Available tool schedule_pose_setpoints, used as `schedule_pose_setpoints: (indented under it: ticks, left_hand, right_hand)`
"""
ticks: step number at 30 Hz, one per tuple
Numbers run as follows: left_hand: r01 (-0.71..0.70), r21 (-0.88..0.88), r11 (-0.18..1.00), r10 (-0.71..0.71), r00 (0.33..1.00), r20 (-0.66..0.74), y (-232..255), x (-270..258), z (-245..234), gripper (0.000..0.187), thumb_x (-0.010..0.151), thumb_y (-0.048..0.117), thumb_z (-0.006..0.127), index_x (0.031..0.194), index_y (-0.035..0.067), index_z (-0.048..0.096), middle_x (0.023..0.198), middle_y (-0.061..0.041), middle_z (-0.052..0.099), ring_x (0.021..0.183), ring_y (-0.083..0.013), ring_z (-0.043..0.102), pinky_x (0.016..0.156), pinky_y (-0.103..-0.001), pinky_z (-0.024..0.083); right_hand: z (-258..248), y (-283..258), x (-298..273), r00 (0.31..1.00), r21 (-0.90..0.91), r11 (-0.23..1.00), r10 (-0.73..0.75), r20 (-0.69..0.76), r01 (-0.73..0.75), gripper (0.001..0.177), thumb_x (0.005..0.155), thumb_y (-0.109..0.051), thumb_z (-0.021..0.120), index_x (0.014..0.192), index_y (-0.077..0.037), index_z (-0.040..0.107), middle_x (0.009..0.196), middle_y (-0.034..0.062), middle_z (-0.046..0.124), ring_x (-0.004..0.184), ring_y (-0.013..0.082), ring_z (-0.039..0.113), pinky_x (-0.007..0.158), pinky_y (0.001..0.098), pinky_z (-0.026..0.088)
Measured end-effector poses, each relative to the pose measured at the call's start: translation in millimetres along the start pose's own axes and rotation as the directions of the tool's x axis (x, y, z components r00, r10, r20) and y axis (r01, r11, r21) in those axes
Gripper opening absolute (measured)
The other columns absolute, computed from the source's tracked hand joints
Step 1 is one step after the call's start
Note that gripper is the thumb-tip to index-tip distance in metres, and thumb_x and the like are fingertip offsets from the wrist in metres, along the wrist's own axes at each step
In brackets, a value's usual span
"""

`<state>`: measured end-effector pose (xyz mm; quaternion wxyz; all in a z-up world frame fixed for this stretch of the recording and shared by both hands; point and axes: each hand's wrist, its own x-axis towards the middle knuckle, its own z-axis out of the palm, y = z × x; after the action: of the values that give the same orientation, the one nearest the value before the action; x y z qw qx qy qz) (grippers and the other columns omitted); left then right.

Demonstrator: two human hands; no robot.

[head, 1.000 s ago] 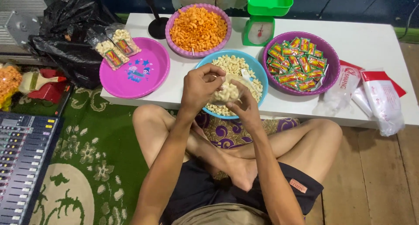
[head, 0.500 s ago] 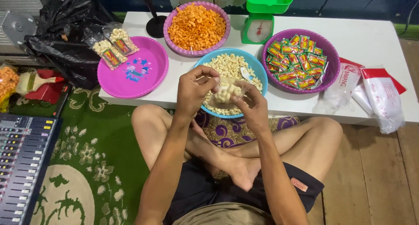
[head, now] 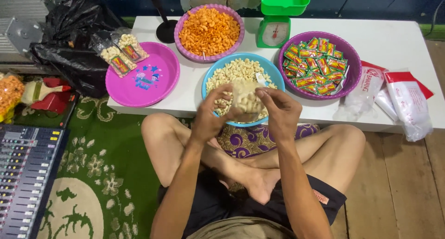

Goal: Manually filling small plastic bags with snacks and seasoning packets from bowls and weighing them on a scale.

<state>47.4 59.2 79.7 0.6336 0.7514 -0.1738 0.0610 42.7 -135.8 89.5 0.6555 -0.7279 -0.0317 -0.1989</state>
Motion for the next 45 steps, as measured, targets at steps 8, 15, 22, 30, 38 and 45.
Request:
schedule_pose_setpoints:
  ticks: [8,15,22,30,38,45]
  left_hand:
    - [0.204,-0.229,0.952,-0.222,0.973,-0.058,-21.5,-17.8,22.4,0.065,0.079,0.022,0.092,0.136,0.011,0.064,0.124,-0.018,0.071,0.118,-0.0316,0.064,0.098,-0.050,0.055]
    - [0.183,-0.287,0.940,-0.226,0.966,-0.125,-14.2,-18.2,18.5,0.056,0.077,0.018,0.094,0.127,0.017,0.071,0.118,-0.013,0.075,0.116,-0.0268,0.067,0.090,-0.042,0.059]
    - [0.193,-0.290,0.937,-0.249,0.954,-0.169,-27.6,-21.5,5.4,0.061,0.075,0.015,0.095,0.129,0.016,0.068,0.117,-0.014,0.074,0.110,-0.0268,0.066,0.089,-0.047,0.061]
    - [0.149,-0.310,0.939,-0.218,0.955,-0.202,-44.4,-18.3,-5.8,0.059,0.078,0.018,0.094,0.131,0.015,0.068,0.120,-0.016,0.073,0.116,-0.0307,0.063,0.094,-0.048,0.057]
    - [0.081,-0.316,0.945,-0.182,0.934,-0.307,-71.0,-19.9,-3.7,0.059,0.076,0.014,0.095,0.130,0.013,0.070,0.115,-0.014,0.074,0.113,-0.0249,0.067,0.096,-0.046,0.056]
    - [0.018,-0.328,0.944,-0.137,0.930,-0.342,-70.0,-20.1,0.4,0.063,0.072,0.013,0.097,0.129,0.010,0.070,0.113,-0.015,0.074,0.107,-0.0234,0.067,0.093,-0.044,0.057]
  right_hand:
    - [-1.4,2.3,2.5,1.000,0.109,0.994,0.020,-0.001,-0.019,0.008,0.095,-0.013,0.079,0.098,-0.006,0.078,0.088,0.0124,0.077,0.089,0.0163,0.072,0.088,0.0361,0.058]
    - [6.2,40.6,-0.8,0.974,0.134,0.985,0.078,0.215,-0.108,0.028,0.086,-0.013,0.082,0.114,-0.009,0.077,0.107,0.0057,0.077,0.111,0.0157,0.066,0.102,0.0399,0.053]
    - [22.8,5.7,2.8,0.988,0.177,0.982,0.035,0.148,-0.061,0.013,0.093,-0.013,0.078,0.103,-0.005,0.079,0.102,0.0164,0.078,0.105,0.0230,0.072,0.097,0.0421,0.055]
    - [47.8,16.7,14.5,0.973,0.303,0.948,0.026,0.231,-0.097,0.018,0.085,0.000,0.081,0.102,0.001,0.076,0.113,0.0150,0.073,0.115,0.0263,0.068,0.093,0.0387,0.059]
    - [55.7,34.7,12.2,0.977,0.333,0.936,0.038,0.211,-0.109,0.035,0.103,-0.032,0.064,0.119,-0.001,0.068,0.118,0.0201,0.070,0.121,0.0324,0.062,0.099,0.0501,0.051]
    - [52.3,47.8,1.0,0.950,0.202,0.974,0.035,0.310,-0.102,0.031,0.094,-0.014,0.074,0.124,-0.004,0.071,0.123,0.0211,0.071,0.121,0.0382,0.065,0.106,0.0582,0.048]
